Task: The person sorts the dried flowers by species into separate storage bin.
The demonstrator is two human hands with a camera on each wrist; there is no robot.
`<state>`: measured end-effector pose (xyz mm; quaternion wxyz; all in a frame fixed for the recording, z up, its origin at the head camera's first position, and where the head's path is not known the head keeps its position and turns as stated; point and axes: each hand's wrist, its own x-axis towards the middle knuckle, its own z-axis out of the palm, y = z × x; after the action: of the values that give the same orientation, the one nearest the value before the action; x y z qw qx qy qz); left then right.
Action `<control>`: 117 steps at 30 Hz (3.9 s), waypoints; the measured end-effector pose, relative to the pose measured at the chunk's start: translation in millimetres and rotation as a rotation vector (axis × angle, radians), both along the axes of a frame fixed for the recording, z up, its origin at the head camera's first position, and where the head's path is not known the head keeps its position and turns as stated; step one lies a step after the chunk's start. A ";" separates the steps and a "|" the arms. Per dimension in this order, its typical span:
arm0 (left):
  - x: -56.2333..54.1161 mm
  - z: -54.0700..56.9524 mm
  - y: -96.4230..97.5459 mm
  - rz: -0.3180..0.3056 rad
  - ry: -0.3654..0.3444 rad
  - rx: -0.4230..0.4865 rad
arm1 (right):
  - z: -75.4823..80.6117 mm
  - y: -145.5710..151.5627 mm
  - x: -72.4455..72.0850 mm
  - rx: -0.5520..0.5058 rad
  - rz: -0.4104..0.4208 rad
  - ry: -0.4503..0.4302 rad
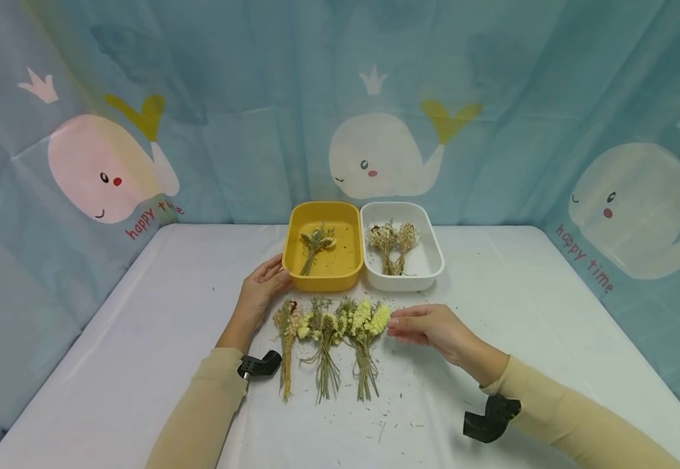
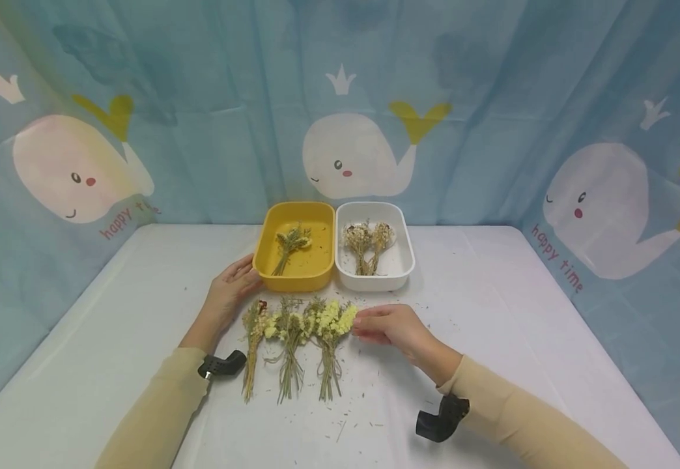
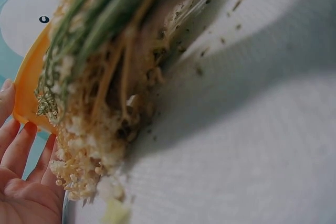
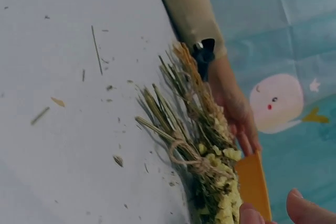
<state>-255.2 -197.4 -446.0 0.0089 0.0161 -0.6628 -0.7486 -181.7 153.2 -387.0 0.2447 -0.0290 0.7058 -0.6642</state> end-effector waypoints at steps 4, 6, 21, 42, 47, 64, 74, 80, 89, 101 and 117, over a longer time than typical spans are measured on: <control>0.8 0.1 0.0 0.006 0.002 -0.004 | -5.1 -3.7 3.4 0.003 0.022 -0.012; 0.5 -0.3 -0.2 0.006 0.003 -0.012 | -8.0 -5.1 4.4 0.001 0.026 -0.020; 0.6 2.0 0.0 0.018 -0.010 0.000 | -28.0 -21.2 7.6 0.055 0.058 -0.075; -1.0 -1.2 -0.4 0.010 -0.002 0.020 | -36.3 -38.9 9.3 0.097 0.029 -0.150; -2.3 -1.3 -1.3 0.000 0.010 0.025 | -37.6 -41.6 8.3 0.098 0.011 -0.144; -2.7 -1.6 -0.9 0.025 -0.013 0.003 | -32.6 -39.9 13.0 0.061 -0.049 -0.135; -2.9 -1.2 -0.3 0.021 -0.004 0.010 | -19.3 -36.3 21.4 0.076 0.004 -0.066; -2.0 -2.5 -1.0 0.013 0.003 0.006 | -4.2 -39.0 21.9 0.051 0.006 -0.036; -2.8 -3.1 -1.0 0.020 0.004 0.012 | 11.5 -47.8 8.9 0.024 0.017 -0.016; -1.6 -1.7 0.4 0.023 0.010 -0.014 | 29.7 -68.3 -12.6 -0.013 0.042 -0.006; -1.6 -2.2 -0.4 0.019 0.010 0.008 | 52.8 -93.8 -54.0 -0.092 -0.025 -0.021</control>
<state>-256.8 -197.9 -448.3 0.0193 0.0185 -0.6596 -0.7511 -235.7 59.4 -334.2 0.2421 -0.0242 0.6721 -0.6994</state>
